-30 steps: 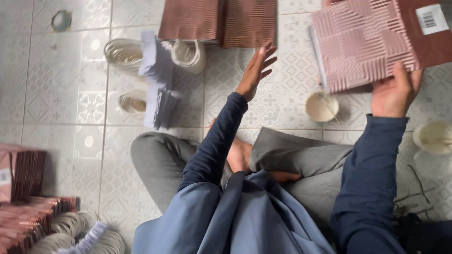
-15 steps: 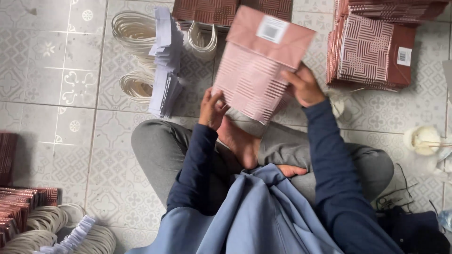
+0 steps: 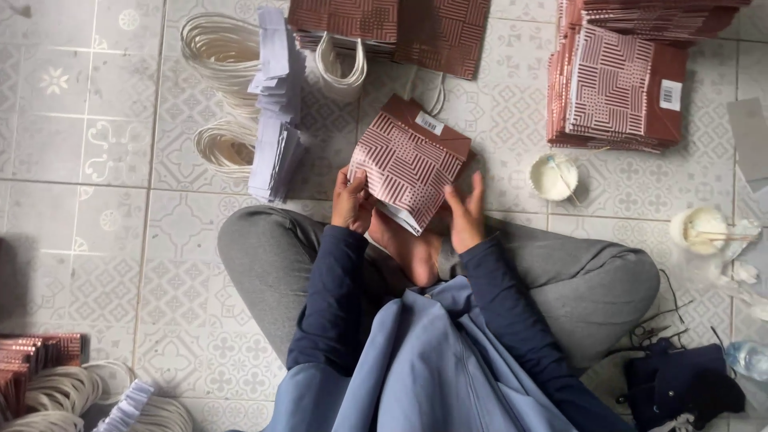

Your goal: The person sits on the floor and assembles paper bags by applying glue to small white paper strips and attaching them to the handles of the bags. They then fold the top of the bag to secure the handles in place.

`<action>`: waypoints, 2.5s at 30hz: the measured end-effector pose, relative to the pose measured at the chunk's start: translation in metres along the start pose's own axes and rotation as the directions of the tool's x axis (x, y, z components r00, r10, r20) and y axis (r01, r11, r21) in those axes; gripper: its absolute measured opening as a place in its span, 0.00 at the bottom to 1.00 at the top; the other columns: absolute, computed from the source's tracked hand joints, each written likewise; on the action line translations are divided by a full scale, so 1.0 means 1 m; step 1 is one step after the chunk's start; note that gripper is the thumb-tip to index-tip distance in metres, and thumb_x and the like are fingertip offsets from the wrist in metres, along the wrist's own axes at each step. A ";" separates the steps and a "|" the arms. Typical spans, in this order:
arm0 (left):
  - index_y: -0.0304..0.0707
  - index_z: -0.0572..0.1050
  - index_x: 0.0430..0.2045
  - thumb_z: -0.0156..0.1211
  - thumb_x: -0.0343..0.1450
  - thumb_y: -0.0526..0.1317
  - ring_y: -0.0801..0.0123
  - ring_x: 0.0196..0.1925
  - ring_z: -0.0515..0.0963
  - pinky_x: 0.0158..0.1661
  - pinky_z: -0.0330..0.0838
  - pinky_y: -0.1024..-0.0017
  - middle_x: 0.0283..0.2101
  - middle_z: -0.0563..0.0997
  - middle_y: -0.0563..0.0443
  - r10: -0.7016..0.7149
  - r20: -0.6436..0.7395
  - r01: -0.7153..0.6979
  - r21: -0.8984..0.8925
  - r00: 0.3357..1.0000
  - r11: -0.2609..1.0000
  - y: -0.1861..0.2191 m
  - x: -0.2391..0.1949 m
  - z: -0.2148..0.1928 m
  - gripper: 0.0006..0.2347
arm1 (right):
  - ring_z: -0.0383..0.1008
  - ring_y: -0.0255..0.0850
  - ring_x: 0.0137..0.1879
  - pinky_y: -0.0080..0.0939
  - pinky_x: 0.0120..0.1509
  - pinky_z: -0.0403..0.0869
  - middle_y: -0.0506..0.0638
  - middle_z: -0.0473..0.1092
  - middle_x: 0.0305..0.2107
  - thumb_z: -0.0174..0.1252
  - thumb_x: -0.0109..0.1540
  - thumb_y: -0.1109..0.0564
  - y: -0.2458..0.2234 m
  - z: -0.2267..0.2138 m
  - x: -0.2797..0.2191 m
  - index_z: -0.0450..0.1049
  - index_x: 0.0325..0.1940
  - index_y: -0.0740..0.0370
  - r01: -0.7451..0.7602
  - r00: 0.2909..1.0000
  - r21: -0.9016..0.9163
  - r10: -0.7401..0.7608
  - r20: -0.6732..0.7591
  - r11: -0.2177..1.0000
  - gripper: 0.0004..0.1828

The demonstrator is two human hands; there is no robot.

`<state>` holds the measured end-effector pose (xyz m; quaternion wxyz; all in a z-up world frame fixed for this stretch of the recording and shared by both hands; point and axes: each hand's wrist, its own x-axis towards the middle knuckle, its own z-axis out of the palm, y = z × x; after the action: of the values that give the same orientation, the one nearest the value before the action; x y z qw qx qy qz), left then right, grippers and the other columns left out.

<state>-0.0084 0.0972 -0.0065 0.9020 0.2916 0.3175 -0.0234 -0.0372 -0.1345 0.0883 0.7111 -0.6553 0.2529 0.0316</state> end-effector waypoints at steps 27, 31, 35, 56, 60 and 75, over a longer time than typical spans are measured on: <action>0.45 0.75 0.44 0.60 0.74 0.33 0.58 0.39 0.86 0.45 0.85 0.53 0.36 0.81 0.48 -0.069 -0.103 0.059 -0.096 0.992 0.994 0.014 -0.026 -0.002 0.07 | 0.83 0.50 0.46 0.49 0.48 0.84 0.52 0.78 0.43 0.61 0.67 0.51 0.014 -0.010 0.021 0.74 0.58 0.52 -0.121 0.989 0.418 0.076 0.124 0.900 0.15; 0.46 0.73 0.44 0.60 0.74 0.34 0.58 0.39 0.85 0.43 0.86 0.53 0.36 0.79 0.49 -0.042 -0.171 0.028 -0.083 0.984 0.996 0.021 -0.052 0.020 0.07 | 0.82 0.43 0.36 0.42 0.39 0.85 0.50 0.75 0.34 0.60 0.68 0.55 0.029 -0.044 0.049 0.71 0.59 0.58 0.099 0.991 0.297 -0.121 0.057 0.950 0.16; 0.48 0.72 0.42 0.60 0.74 0.36 0.60 0.37 0.85 0.40 0.87 0.57 0.34 0.78 0.52 -0.029 -0.172 0.016 -0.078 0.985 0.997 0.013 -0.060 0.029 0.06 | 0.81 0.44 0.32 0.48 0.38 0.86 0.54 0.72 0.30 0.57 0.69 0.59 0.000 -0.056 0.038 0.65 0.63 0.62 0.209 0.977 0.179 -0.214 0.007 0.961 0.18; 0.45 0.71 0.44 0.60 0.74 0.31 0.55 0.46 0.85 0.51 0.82 0.54 0.43 0.81 0.48 0.143 -0.128 -0.178 -0.322 0.981 0.930 0.005 -0.111 0.041 0.08 | 0.82 0.48 0.32 0.51 0.39 0.87 0.57 0.72 0.31 0.55 0.69 0.60 -0.077 -0.036 -0.013 0.63 0.59 0.63 0.265 0.964 0.206 -0.253 -0.083 0.942 0.15; 0.43 0.72 0.45 0.59 0.74 0.31 0.52 0.49 0.84 0.53 0.82 0.53 0.46 0.81 0.45 0.136 -0.075 -0.154 -0.387 0.988 0.909 -0.002 -0.099 0.032 0.08 | 0.81 0.47 0.30 0.48 0.37 0.87 0.58 0.73 0.29 0.55 0.70 0.60 -0.087 -0.034 -0.016 0.63 0.57 0.66 0.306 0.952 0.140 -0.298 -0.077 0.942 0.14; 0.39 0.81 0.50 0.70 0.70 0.39 0.68 0.56 0.79 0.59 0.71 0.58 0.47 0.85 0.47 0.301 0.372 -0.473 0.582 0.878 0.661 -0.009 -0.126 0.065 0.14 | 0.83 0.46 0.30 0.47 0.32 0.86 0.57 0.77 0.29 0.61 0.66 0.58 -0.087 -0.038 -0.007 0.72 0.52 0.64 0.108 0.987 0.185 -0.128 0.099 0.977 0.12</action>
<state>-0.0749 0.0367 0.1032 0.7561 0.6455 0.1056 0.0249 -0.0226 -0.1802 0.1706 0.7807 -0.5997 0.1757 0.0027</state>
